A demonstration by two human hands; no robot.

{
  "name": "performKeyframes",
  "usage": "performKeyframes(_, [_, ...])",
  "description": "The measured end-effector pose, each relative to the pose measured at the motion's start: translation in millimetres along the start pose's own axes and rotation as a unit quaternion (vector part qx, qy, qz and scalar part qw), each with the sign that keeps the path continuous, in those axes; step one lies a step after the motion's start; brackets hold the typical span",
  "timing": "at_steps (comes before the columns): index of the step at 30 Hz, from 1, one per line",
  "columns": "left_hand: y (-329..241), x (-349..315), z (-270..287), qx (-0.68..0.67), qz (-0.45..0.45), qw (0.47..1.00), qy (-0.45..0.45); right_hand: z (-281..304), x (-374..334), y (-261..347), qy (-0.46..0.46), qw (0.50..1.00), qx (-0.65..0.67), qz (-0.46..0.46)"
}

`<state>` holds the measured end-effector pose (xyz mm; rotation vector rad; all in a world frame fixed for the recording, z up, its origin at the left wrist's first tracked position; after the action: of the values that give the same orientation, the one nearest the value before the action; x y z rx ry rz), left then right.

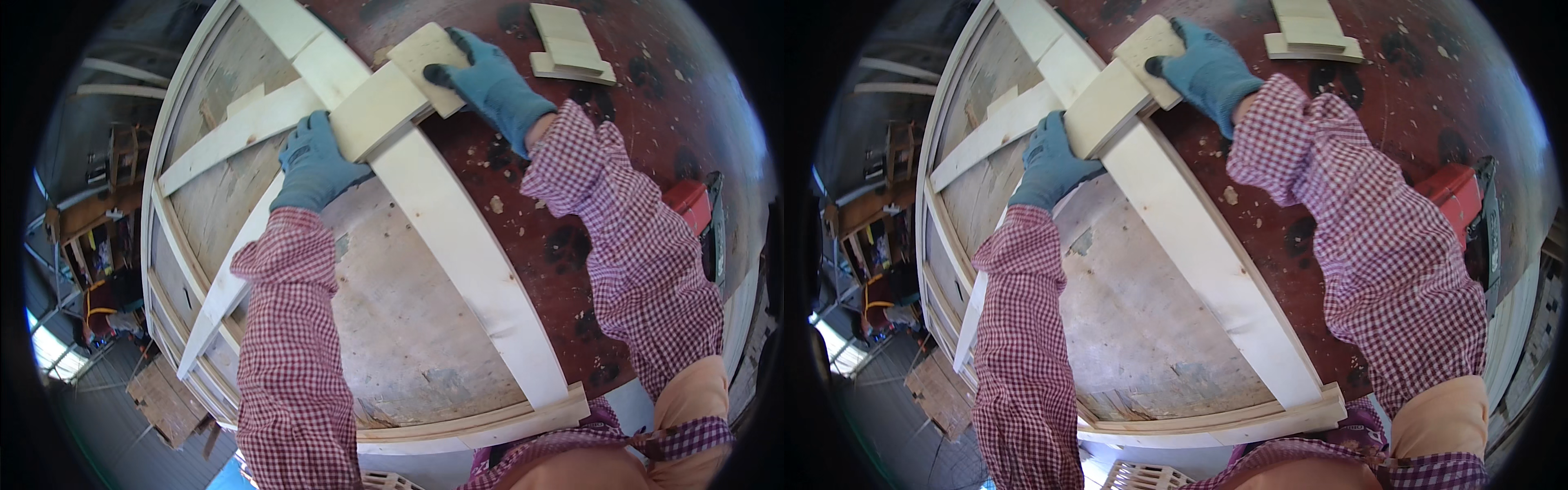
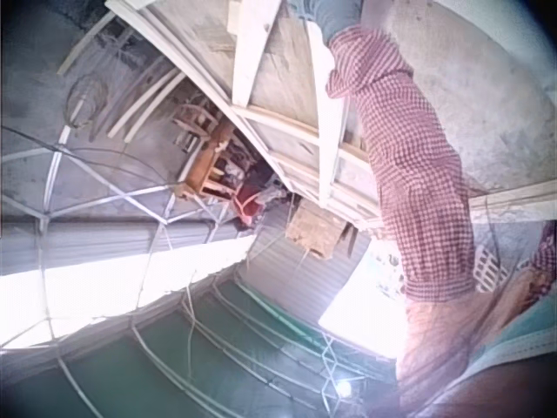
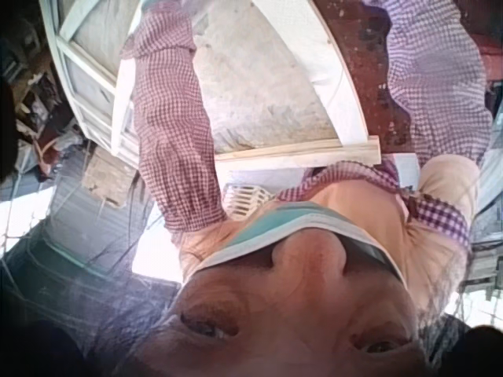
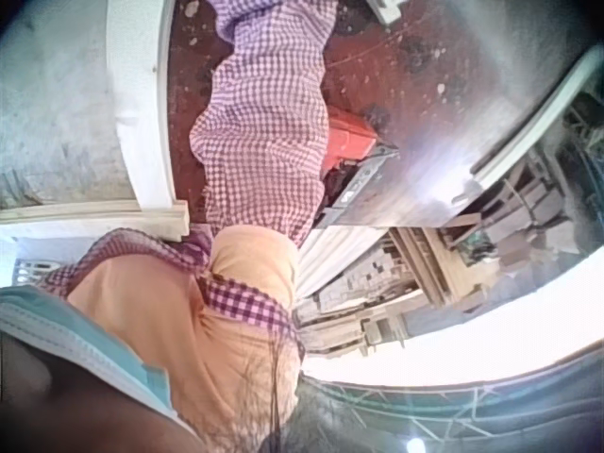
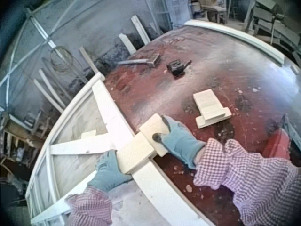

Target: The person assembles a wooden frame by placing small wooden blocks at intersections and securing them with a red nail gun. The person repeatedly positions blocks and drives nails into the frame on a large workbench.

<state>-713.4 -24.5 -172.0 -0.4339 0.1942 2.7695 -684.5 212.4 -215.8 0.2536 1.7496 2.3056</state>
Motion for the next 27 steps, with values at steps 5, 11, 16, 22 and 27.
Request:
performKeyframes(5, [11.7, 2.9, 1.4, -0.066, -0.01, 0.997, 0.039, -7.8, 6.8, -10.2, 0.01, 1.0, -0.023, -0.001])
performKeyframes(11, [-4.7, 9.2, 13.4, -0.015, 0.023, 0.992, 0.122, -3.7, 9.9, -25.8, -0.007, 0.999, -0.048, 0.007])
performKeyframes(16, [-1.2, 6.0, -2.9, 0.015, 0.025, 0.999, 0.03, -0.3, -4.2, 10.4, 0.011, 1.0, 0.019, -0.011])
performKeyframes(22, [-2.3, 0.8, 2.3, -0.007, 0.012, 1.0, 0.01, 1.8, -4.2, 13.0, 0.021, 0.999, 0.035, -0.017])
performKeyframes(27, [-0.6, -0.6, -0.8, -0.001, 0.01, 1.0, 0.009, -2.5, -3.5, 6.3, 0.024, 0.998, 0.045, -0.03])
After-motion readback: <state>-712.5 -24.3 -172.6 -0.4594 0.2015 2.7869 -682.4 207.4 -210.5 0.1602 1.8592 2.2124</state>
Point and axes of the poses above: each hand's wrist, its own x-axis towards the middle knuckle, its own z-axis out of the back of the hand, y = z × x, the point moved 2 cm from there along x, towards the middle knuckle, and after that the axes turned 6 degrees about x, right-handed, at the moved point
